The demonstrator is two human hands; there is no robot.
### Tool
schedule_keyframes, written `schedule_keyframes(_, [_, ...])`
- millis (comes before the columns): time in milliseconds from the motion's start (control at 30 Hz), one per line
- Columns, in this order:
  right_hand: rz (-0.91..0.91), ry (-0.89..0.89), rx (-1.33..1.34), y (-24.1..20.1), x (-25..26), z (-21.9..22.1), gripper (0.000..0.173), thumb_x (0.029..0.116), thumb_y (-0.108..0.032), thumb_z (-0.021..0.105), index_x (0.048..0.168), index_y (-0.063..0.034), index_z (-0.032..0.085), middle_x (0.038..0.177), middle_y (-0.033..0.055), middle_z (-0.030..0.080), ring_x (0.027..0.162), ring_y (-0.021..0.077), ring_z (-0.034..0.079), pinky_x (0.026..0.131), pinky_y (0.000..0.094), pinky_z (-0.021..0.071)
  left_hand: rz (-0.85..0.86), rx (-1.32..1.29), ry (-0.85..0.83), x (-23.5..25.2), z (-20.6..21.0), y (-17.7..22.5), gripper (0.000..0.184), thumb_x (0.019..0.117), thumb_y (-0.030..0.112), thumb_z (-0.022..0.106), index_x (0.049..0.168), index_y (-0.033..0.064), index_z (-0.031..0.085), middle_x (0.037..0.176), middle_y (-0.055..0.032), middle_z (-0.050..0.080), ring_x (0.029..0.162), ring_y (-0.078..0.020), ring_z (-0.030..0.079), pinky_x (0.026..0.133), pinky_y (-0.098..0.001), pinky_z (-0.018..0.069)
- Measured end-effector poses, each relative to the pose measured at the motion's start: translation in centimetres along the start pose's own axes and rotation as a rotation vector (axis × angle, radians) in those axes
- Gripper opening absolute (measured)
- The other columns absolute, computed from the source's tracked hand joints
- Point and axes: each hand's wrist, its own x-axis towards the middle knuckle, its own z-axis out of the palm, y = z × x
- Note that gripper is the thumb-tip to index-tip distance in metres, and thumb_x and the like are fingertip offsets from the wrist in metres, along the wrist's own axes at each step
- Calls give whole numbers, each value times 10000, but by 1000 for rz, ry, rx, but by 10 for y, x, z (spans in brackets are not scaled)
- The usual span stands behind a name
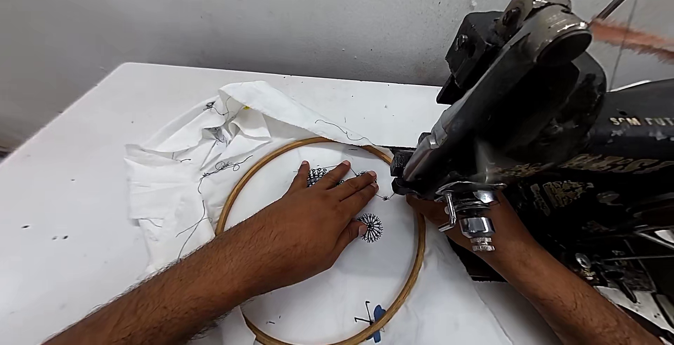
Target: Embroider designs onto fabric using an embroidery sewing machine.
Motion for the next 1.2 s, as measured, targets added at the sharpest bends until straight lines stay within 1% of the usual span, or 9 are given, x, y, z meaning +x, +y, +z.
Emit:
schedule_keyframes(100, [-18,1,8,-2,-1,-2,166,783,-134,827,906,-124,717,811,-22,697,788,31,671,722,244,559,2,8,15,0,1,1,564,1081,470,305,1567,223,449,1648,59,373,1551,-264,281,1139,-761,238])
schedule_keyframes(233, [32,-2,-13,-9,-4,-8,153,772,-49,811,866,-75,693,762,13,662,733,66,641,681,269,521,18,-1,43,2,4,1,562,1081,458,300,1553,205,469,1643,46,384,1549,-271,288,1138,-759,238])
schedule_keyframes(333, [14,23,-1,-8,-5,-5,158,772,-65,794,884,-96,688,770,-23,657,744,10,632,689,207,520,4,-11,19,2,2,0,566,1082,465,301,1572,218,440,1652,59,367,1555,-262,273,1141,-764,225])
schedule_keyframes(367, [16,21,0,-7,-5,-3,161,778,-69,799,890,-100,688,777,-22,663,752,11,640,694,209,529,-2,-16,12,2,1,-1,565,1083,464,302,1574,220,437,1652,63,365,1556,-260,270,1143,-766,218])
schedule_keyframes(433, [-4,7,-15,-3,-2,-1,165,790,-91,820,910,-86,707,810,19,686,783,78,666,716,293,550,-5,-20,12,1,1,-1,562,1084,456,304,1572,214,440,1652,58,367,1555,-265,271,1145,-768,210])
schedule_keyframes(533, [-37,12,-19,-5,-2,-5,150,787,-122,796,901,-100,700,801,-7,671,772,36,646,710,243,531,8,-13,34,1,3,1,559,1080,444,307,1563,205,456,1649,48,374,1549,-273,286,1142,-764,223])
schedule_keyframes(800, [-5,22,-70,-7,-4,-4,152,778,-50,797,891,-53,695,784,46,665,763,108,651,704,311,525,9,-16,32,3,2,-1,563,1083,459,299,1559,204,460,1648,53,375,1551,-269,282,1139,-764,224])
schedule_keyframes(1067, [29,15,-18,-8,-3,-6,155,783,-67,809,884,-81,693,777,10,663,754,59,640,697,270,522,17,-18,33,4,3,1,563,1083,455,304,1559,198,461,1644,44,382,1549,-272,286,1144,-765,213])
schedule_keyframes(1200, [14,34,17,-6,-3,-4,155,778,-69,789,882,-92,676,768,-16,649,742,15,627,686,213,515,9,-19,44,4,3,0,565,1084,453,296,1562,199,456,1646,40,379,1549,-271,286,1147,-760,215])
